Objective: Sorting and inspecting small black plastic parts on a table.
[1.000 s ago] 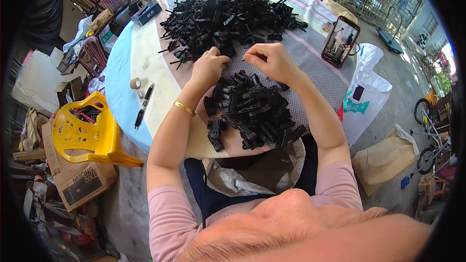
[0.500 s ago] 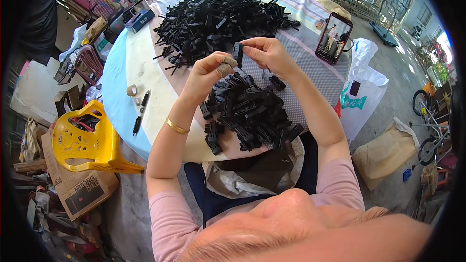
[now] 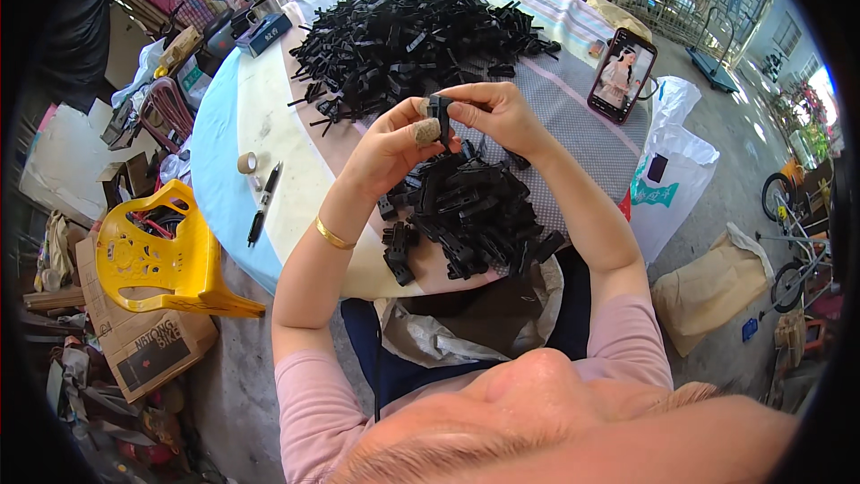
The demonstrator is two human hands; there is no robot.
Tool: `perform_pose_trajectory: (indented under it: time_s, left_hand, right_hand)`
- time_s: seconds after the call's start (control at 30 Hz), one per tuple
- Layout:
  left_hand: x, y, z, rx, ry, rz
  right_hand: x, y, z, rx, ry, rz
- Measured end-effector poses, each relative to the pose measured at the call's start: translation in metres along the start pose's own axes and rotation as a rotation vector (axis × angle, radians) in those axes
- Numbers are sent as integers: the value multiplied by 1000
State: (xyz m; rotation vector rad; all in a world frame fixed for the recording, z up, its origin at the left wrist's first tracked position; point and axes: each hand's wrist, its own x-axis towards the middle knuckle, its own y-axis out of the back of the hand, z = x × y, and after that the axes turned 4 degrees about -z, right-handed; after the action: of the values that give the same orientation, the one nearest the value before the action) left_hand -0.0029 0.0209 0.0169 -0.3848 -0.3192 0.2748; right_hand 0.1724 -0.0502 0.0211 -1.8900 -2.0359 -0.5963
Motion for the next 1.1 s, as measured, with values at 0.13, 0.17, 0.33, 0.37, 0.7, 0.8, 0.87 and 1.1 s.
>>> perform_pose_trajectory:
  time_s: [0.13, 0.17, 0.33, 0.37, 0.7, 0.8, 0.87, 1.1]
  left_hand:
    - [-3, 5, 0, -6, 22, 50]
    - [-3, 4, 0, -5, 20, 53]
    - [2, -11, 4, 439, -140, 347]
    - [3, -13, 3, 520, -180, 400]
    - [2, -16, -2, 620, -177, 465]
    - [2, -14, -3, 572, -187, 468]
    - [2, -13, -5, 570, -194, 461]
    - [2, -24, -9, 741, -286, 503]
  right_hand:
    - [0, -4, -2, -192, 38, 12]
    - [0, -5, -2, -219, 61, 41]
    - [-1, -5, -1, -298, -27, 162]
    - [-2, -7, 0, -248, -41, 145]
    - [-4, -11, -6, -133, -85, 108]
    - [-4, -11, -5, -140, -92, 133]
    - [-4, -13, -2, -186, -81, 141]
    - [-4, -18, 0, -191, -52, 121]
